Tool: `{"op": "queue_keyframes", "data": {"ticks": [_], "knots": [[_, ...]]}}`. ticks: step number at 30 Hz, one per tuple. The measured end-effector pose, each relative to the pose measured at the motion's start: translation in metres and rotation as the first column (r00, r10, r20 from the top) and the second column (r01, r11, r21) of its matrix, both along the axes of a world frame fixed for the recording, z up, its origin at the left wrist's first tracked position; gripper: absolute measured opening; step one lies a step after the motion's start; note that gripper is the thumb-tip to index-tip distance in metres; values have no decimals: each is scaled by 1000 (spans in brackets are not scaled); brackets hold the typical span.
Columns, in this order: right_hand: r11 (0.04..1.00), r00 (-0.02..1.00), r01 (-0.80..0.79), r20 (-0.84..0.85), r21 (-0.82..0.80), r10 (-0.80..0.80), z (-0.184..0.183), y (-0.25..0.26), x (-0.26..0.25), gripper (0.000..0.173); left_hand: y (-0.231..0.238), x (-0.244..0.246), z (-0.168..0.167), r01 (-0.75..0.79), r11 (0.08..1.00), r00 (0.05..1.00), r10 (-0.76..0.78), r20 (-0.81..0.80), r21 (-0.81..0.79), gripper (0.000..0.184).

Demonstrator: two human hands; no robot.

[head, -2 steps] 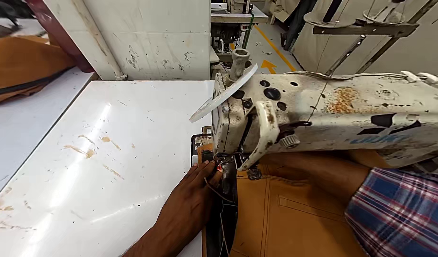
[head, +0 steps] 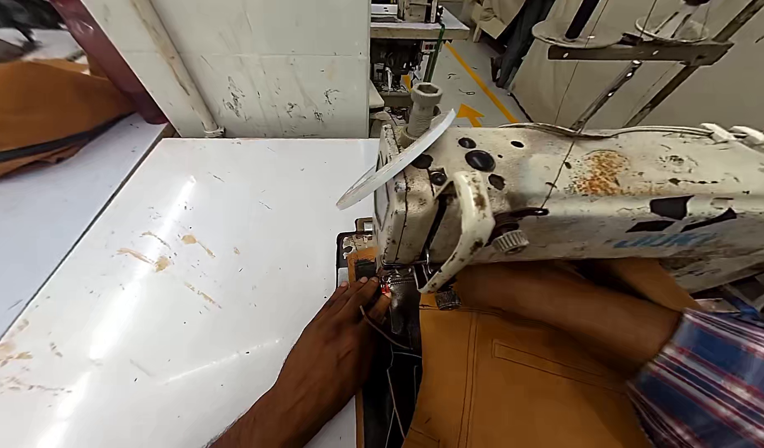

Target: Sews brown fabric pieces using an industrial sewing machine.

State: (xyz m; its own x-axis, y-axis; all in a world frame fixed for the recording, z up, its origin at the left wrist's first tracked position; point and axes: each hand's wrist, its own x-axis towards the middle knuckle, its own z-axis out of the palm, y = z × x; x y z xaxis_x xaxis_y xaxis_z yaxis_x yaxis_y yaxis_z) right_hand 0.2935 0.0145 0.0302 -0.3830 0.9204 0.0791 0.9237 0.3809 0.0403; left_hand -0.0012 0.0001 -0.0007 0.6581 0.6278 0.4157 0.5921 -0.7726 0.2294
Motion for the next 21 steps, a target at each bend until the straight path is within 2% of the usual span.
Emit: {"op": "queue_keyframes", "data": {"ticks": [2,3,5,7,10,13,16,18,19,21], "knots": [[978,986,48,166,-204,-14,58,-27,-46,30,0,-1,1,0,1000,1000,0,11,-3,40],[955,984,3,172,-296,50,71,-37,-59,31,-1,-2,1,7,1000,1000,-7,25,0,39],[872,974,-124,111,-474,199,73,-57,-61,53,-2,-4,3,40,999,998,-40,38,3,37],[830,967,-175,64,-530,245,69,-77,-59,66,-3,-8,7,134,991,990,-133,39,0,33],[863,963,-171,106,-475,249,71,-106,-62,80,-8,-16,14,293,955,956,-294,-21,-46,34],[931,968,-186,104,-313,229,71,-138,-76,80,-22,-22,21,344,936,929,-351,-115,-79,45],[900,991,-131,-47,-416,123,73,-164,-97,84,-38,-25,18,324,945,936,-327,-127,-44,43],[887,995,-99,-31,-450,95,63,-180,-97,89,-44,-25,13,308,951,947,-306,-94,10,38],[906,994,-102,-19,-412,103,53,-185,-92,80,-47,-25,11,303,952,950,-299,-86,36,36],[966,986,-167,-2,-198,170,29,-186,-73,60,-50,-25,10,300,953,951,-295,-87,51,34]]}}
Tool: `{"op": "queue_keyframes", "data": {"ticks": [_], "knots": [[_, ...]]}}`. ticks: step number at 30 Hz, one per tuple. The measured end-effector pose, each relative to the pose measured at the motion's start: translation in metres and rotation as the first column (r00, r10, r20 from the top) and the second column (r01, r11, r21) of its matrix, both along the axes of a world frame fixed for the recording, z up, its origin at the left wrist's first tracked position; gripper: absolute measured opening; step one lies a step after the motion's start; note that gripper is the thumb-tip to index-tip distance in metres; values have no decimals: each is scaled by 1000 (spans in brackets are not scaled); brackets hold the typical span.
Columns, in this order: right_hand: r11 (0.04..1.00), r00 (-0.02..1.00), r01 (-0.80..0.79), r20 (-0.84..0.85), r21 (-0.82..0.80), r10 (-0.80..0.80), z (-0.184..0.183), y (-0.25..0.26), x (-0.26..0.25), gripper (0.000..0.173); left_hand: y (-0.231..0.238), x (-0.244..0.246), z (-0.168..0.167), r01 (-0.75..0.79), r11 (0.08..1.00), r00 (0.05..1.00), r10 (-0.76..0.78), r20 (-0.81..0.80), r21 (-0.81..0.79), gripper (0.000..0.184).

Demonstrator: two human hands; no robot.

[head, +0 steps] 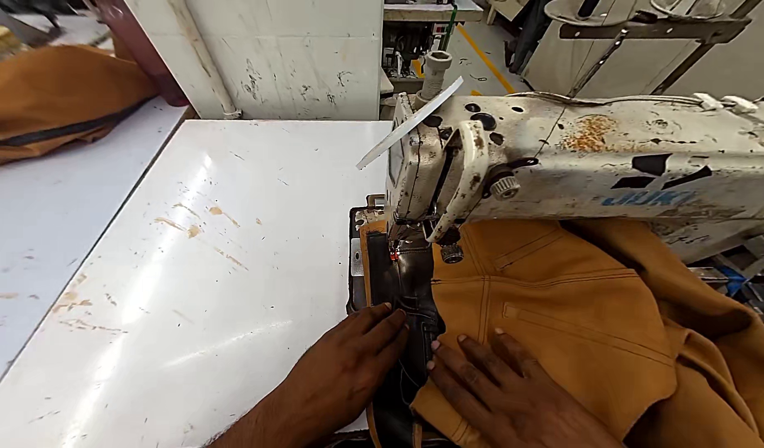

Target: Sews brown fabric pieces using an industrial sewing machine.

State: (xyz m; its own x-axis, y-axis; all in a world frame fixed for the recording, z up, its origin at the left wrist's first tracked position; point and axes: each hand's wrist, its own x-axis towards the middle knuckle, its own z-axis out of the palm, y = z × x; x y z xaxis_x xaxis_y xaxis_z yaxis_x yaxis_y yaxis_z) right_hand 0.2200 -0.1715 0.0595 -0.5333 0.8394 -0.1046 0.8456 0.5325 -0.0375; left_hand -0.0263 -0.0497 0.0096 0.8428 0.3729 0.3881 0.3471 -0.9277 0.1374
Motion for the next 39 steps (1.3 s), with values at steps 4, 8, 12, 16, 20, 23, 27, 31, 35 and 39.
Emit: {"op": "queue_keyframes", "data": {"ticks": [4,8,12,16,20,23,27,31,35,39], "knots": [[998,998,-56,-1,36,56,-4,14,25,55,0,0,1,5,1000,1000,-5,9,-3,33],[999,999,-43,-22,-33,42,9,24,15,70,1,-4,-3,-8,998,993,15,118,-56,28],[998,998,-55,-16,9,55,5,26,13,70,1,-6,-5,-11,997,987,24,160,-83,27],[995,996,-85,-10,-51,84,11,23,15,60,2,-4,-5,-1,996,992,12,129,-85,32],[970,992,0,-121,-243,-30,42,35,8,88,4,-1,-3,14,998,998,-10,59,-68,34],[992,974,75,-220,106,-51,28,63,-1,51,4,-1,-3,16,998,999,-13,48,-65,34],[986,917,144,-363,-86,-166,14,100,-20,44,4,-1,-1,21,997,999,-19,31,-70,35],[977,886,129,-422,-167,-189,8,108,-32,61,3,-2,-2,13,999,999,-11,42,-47,33],[985,874,172,-457,-28,-166,1,103,-14,21,1,-2,-4,2,998,999,1,51,-56,34],[993,934,114,-342,19,-101,-2,95,-4,22,1,-2,-5,-10,996,997,18,81,-89,33]]}}
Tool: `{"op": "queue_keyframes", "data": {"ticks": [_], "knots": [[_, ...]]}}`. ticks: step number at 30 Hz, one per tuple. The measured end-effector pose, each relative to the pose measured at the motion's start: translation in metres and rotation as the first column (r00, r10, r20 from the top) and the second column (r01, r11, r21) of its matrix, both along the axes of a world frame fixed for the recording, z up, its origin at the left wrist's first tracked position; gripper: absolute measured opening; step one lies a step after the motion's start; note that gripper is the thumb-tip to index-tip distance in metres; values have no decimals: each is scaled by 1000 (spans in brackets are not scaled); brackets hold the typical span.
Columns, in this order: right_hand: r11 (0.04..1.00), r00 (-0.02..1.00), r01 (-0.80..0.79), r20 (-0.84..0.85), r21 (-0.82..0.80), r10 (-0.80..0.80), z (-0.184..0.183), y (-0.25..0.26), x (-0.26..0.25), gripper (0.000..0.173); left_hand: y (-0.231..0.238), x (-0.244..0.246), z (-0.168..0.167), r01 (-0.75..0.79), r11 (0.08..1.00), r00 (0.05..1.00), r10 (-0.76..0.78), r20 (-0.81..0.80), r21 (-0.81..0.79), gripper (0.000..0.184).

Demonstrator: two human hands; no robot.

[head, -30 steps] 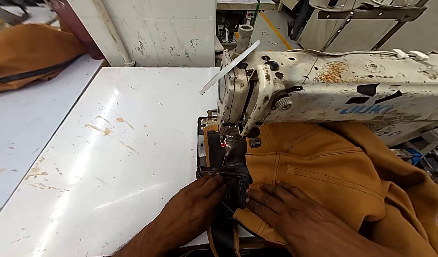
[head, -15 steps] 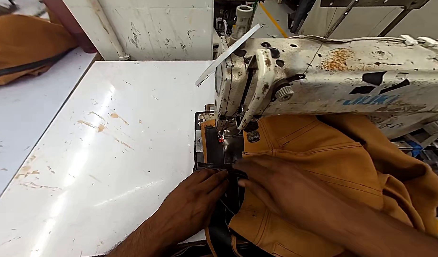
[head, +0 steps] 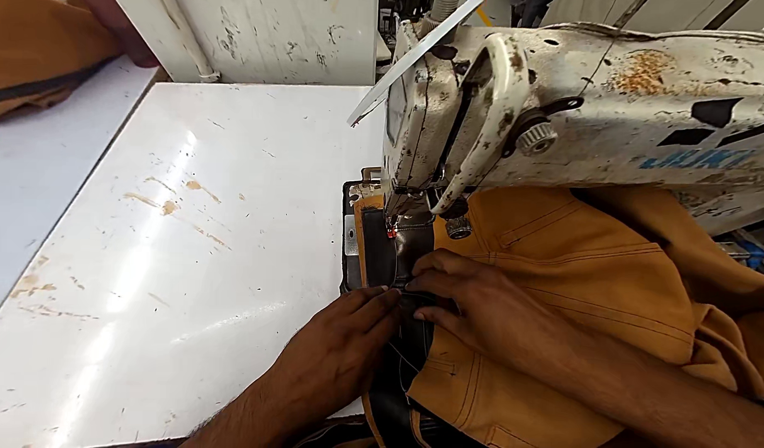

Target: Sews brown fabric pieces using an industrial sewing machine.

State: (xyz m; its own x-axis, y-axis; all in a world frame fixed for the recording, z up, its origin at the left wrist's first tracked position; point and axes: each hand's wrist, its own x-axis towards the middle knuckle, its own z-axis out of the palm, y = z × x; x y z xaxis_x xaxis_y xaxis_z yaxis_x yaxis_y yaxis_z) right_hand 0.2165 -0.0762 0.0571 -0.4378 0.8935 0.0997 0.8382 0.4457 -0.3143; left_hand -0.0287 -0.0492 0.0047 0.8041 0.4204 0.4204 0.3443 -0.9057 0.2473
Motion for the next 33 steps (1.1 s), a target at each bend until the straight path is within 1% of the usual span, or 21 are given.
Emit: {"op": "queue_keyframes", "data": {"ticks": [2,4,6,10,12,14,17,22,24,33], "knots": [[998,996,-55,68,22,54,0,-3,-1,24,-1,-1,0,-17,1000,999,17,32,-22,31],[995,994,-76,87,62,70,-2,-4,-1,22,-1,-2,1,-31,999,998,33,50,-38,30],[992,997,-67,47,103,62,-3,-4,-1,21,-1,-2,1,-40,998,997,42,64,-46,30],[989,994,-22,-107,145,37,-8,-1,-1,13,-2,0,4,-105,991,991,112,80,-86,33],[989,992,-6,-120,150,25,-9,1,-3,11,-1,2,6,-149,983,983,159,88,-109,33],[990,993,5,-115,142,12,-8,2,-4,8,2,2,5,-153,981,982,165,95,-121,31],[994,992,32,-127,109,-19,-6,4,-2,4,4,2,3,-118,985,987,130,91,-124,30],[992,979,106,-165,-68,-116,6,8,3,6,4,1,3,-95,987,989,109,103,-130,28],[986,970,125,-196,-110,-145,7,10,4,5,3,1,3,-100,986,988,114,102,-133,29],[997,958,77,-277,-20,-80,-2,8,2,5,3,0,3,-103,988,989,114,94,-111,30]]}}
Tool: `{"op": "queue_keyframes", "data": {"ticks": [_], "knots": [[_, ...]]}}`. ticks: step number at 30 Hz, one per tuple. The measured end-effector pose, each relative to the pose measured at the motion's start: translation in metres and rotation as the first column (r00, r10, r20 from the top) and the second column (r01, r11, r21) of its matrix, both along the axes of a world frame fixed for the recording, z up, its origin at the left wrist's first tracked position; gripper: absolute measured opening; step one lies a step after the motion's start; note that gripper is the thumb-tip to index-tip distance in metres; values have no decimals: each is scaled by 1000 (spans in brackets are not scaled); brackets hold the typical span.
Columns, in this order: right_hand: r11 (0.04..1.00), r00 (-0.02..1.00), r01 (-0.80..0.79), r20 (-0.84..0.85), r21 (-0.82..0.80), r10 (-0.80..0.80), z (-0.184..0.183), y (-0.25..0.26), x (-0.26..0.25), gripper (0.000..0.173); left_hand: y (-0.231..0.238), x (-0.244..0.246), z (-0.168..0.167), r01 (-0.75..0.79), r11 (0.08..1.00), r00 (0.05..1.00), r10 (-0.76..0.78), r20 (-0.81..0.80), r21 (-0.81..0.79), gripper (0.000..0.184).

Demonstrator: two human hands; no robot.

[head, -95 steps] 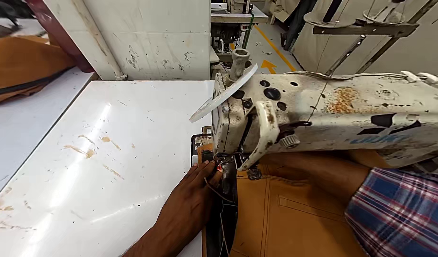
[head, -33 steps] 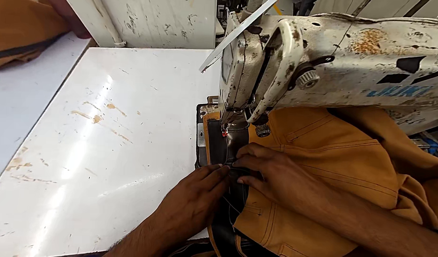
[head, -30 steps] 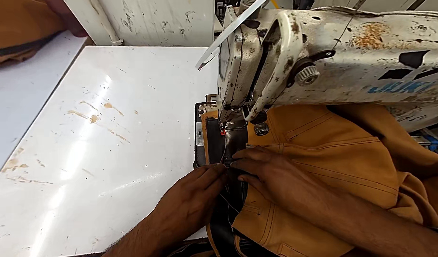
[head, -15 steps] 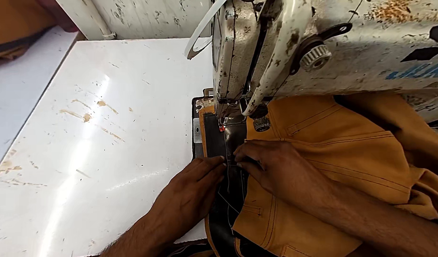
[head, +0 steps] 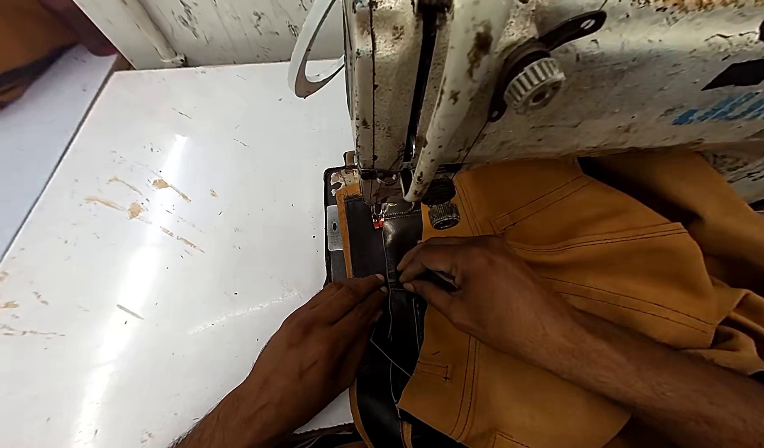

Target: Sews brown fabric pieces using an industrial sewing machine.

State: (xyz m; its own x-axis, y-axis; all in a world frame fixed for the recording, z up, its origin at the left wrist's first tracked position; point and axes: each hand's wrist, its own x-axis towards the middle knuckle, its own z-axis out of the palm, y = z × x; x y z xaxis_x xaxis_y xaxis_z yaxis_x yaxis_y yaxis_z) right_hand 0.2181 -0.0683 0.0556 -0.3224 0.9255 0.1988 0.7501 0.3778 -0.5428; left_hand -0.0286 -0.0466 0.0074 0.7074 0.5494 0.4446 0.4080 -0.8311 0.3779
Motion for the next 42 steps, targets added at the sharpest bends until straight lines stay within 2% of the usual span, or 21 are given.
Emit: {"op": "queue_keyframes", "data": {"ticks": [4,7,11,14,17,20,25,32,40,42], "knots": [[1000,1000,8,-19,-5,-8,-1,0,0,4,0,-1,-1,17,1000,1000,-17,-15,12,30],[997,998,38,-42,-69,-41,0,-1,1,5,0,0,-2,33,999,998,-31,-48,34,31],[983,995,77,77,-165,-65,15,0,5,11,2,2,-1,50,997,995,-44,-91,56,33],[981,983,106,164,-163,-79,19,0,8,14,3,2,-1,67,996,993,-61,-104,57,34],[979,978,127,183,-162,-97,19,-1,7,12,3,1,-1,75,996,991,-69,-113,53,35],[975,983,140,143,-175,-115,15,-2,3,15,2,0,-2,72,997,994,-68,-84,41,33],[961,987,149,-20,-234,-158,11,-3,-2,17,1,-1,-3,42,998,999,-41,-31,38,31],[954,976,150,-114,-261,-185,11,-4,-6,18,0,-1,-3,41,998,999,-40,-33,39,32],[953,985,136,-68,-273,-160,8,-3,-5,16,2,0,-3,62,997,996,-59,-70,46,35],[986,997,73,-16,-148,-76,6,-3,-3,14,2,1,-3,68,997,995,-65,-76,44,35]]}}
